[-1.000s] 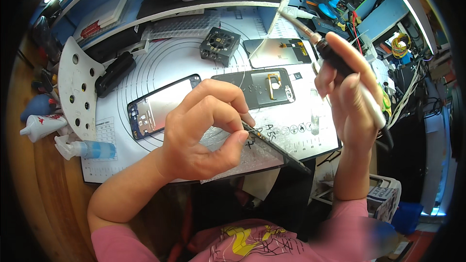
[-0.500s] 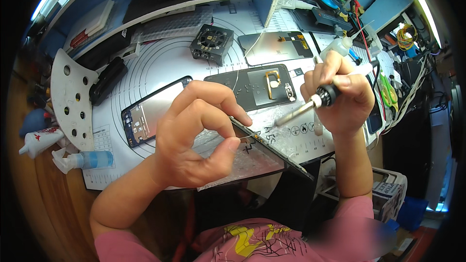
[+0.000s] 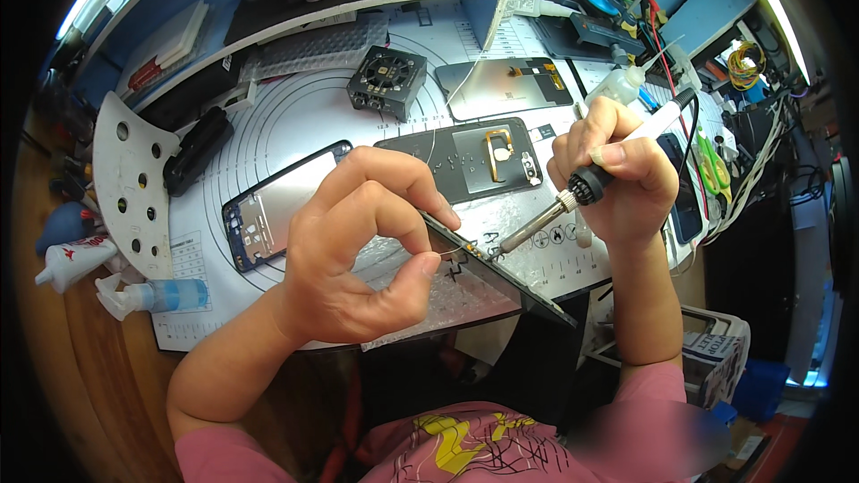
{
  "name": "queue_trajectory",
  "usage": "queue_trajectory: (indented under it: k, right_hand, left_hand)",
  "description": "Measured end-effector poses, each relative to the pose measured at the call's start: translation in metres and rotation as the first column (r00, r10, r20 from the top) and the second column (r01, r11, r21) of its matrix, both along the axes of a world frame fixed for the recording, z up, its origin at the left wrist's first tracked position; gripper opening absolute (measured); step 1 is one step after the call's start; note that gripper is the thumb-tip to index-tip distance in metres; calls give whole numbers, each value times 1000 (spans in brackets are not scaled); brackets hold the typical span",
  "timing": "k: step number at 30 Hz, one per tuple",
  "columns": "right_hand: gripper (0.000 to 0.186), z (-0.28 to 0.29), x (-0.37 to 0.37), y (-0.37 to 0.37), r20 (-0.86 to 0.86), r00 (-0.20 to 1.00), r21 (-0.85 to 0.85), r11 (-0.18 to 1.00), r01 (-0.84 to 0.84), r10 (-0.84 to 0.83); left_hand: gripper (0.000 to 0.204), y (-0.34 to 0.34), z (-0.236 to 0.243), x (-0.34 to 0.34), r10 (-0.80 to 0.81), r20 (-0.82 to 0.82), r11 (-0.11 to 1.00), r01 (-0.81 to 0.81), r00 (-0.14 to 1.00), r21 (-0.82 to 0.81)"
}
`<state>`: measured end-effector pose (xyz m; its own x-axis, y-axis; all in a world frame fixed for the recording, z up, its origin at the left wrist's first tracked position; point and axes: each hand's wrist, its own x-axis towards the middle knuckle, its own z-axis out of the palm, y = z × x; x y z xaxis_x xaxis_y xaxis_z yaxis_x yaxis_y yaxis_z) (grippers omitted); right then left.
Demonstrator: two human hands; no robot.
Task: The person uses a soldering iron to apply heat to the internal circuitry of a phone screen by hand on a repair bench.
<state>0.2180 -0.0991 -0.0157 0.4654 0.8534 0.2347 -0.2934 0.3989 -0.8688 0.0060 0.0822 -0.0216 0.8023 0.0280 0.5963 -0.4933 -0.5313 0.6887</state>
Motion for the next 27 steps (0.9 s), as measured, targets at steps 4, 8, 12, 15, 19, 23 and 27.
queue_trajectory:
  k: [4, 8, 12, 15, 19, 23, 27]
  right_hand:
    - [13, 0, -1, 1, -2, 1000, -13, 1000, 2, -2]
    - [17, -6, 8, -2, 71, 997, -29, 999, -29, 31]
    - [12, -2, -1, 1, -22, 1000, 4, 1000, 20, -20]
    - [12, -2, 0, 1, -18, 1000, -8, 1000, 12, -12]
    - [12, -2, -1, 2, -8, 1000, -24, 1000, 18, -18]
    - [17, -7, 10, -2, 58, 997, -40, 998, -57, 59]
    - [13, -4, 0, 3, -2, 1000, -23, 1000, 18, -18]
  left_hand:
    - [9, 0, 1, 0, 6, -7, 1000, -6, 1000, 2]
    - [11, -1, 1, 0, 11, -15, 1000, -11, 1000, -8]
    - [12, -2, 1, 0, 19, -17, 1000, -19, 1000, -19]
    - [12, -1, 1, 0, 20, -12, 1000, -20, 1000, -11]
    - [12, 0, 1, 0, 18, -6, 1000, -18, 1000, -15]
    - [11, -1, 1, 0, 17, 3, 1000, -17, 1000, -12]
    - [11, -2, 0, 0, 22, 0, 999, -22, 1000, -33]
